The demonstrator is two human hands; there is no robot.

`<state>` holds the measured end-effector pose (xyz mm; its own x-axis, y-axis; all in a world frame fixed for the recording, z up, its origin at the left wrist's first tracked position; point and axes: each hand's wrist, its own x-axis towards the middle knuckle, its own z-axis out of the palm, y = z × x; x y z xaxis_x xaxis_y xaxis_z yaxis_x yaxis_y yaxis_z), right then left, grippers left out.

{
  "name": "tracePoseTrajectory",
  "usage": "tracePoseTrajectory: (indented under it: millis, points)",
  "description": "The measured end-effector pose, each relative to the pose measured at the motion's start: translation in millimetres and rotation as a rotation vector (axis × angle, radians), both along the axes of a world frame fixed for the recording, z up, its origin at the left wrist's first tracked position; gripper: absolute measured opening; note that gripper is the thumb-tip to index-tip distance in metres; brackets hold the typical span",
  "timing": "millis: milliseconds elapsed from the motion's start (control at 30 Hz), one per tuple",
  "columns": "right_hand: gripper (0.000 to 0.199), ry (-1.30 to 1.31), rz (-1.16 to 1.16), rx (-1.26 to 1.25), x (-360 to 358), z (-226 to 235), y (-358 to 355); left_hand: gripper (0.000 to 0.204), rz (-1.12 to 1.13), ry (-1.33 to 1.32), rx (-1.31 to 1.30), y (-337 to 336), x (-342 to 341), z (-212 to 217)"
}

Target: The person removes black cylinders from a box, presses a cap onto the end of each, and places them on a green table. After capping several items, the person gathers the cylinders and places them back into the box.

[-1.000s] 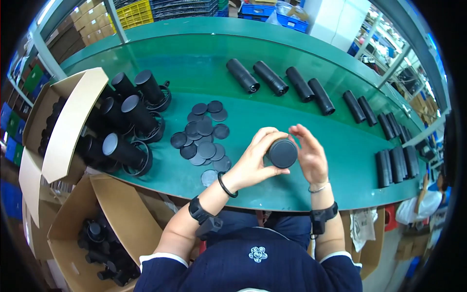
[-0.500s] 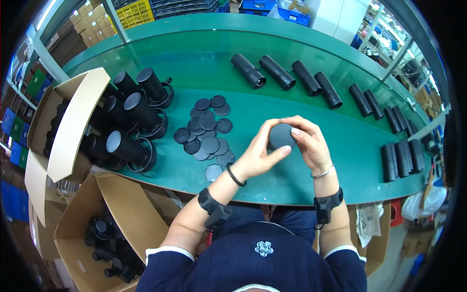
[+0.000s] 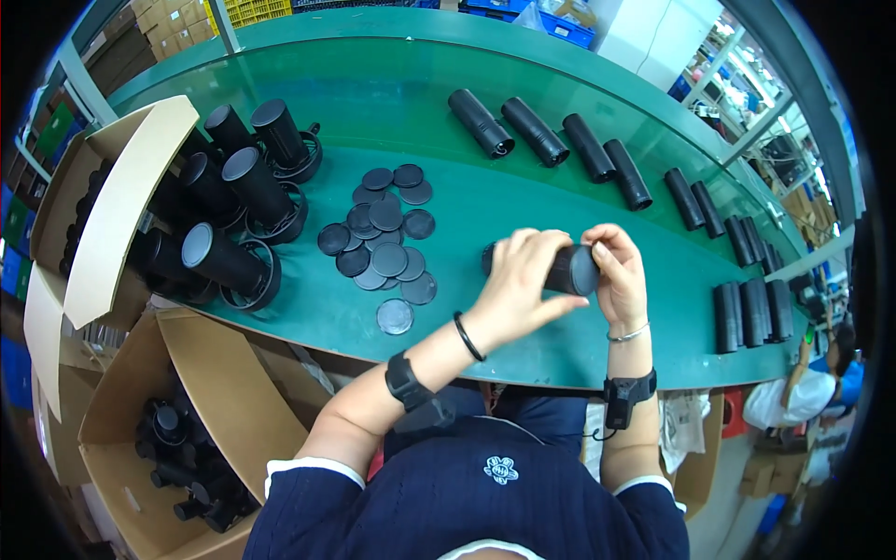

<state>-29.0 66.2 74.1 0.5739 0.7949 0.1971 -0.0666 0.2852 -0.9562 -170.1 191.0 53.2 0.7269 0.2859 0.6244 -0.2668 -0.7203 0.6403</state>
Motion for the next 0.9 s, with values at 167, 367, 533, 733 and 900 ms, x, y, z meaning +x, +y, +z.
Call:
tracePoseTrajectory:
  millis: [167, 367, 533, 733, 900]
  points:
    - [0.036, 0.126, -0.063, -0.02, -43.8, 10.7, 20.6, 0.079, -0.032, 0.034, -0.233, 17.0, -1.9, 7.6]
    - [0.037, 0.312, -0.036, 0.1, -61.4, 8.4, 41.2, 0.045, -0.353, 0.083, -0.798, 39.7, -8.5, 7.5]
    - [0.033, 0.211, -0.078, 0.123, -75.2, 7.6, 54.7, 0.041, -0.308, 0.006, -0.853, 28.7, -14.9, 11.0]
    - [0.034, 0.315, 0.177, 0.078, -45.8, 3.1, 53.2, 0.061, -0.296, 0.095, -0.755, 32.7, -19.8, 5.8]
    - [0.064, 0.301, 0.177, 0.102, -43.5, -15.0, 44.2, 0.068, -0.2, -0.017, -0.533, 33.3, -24.7, 2.0]
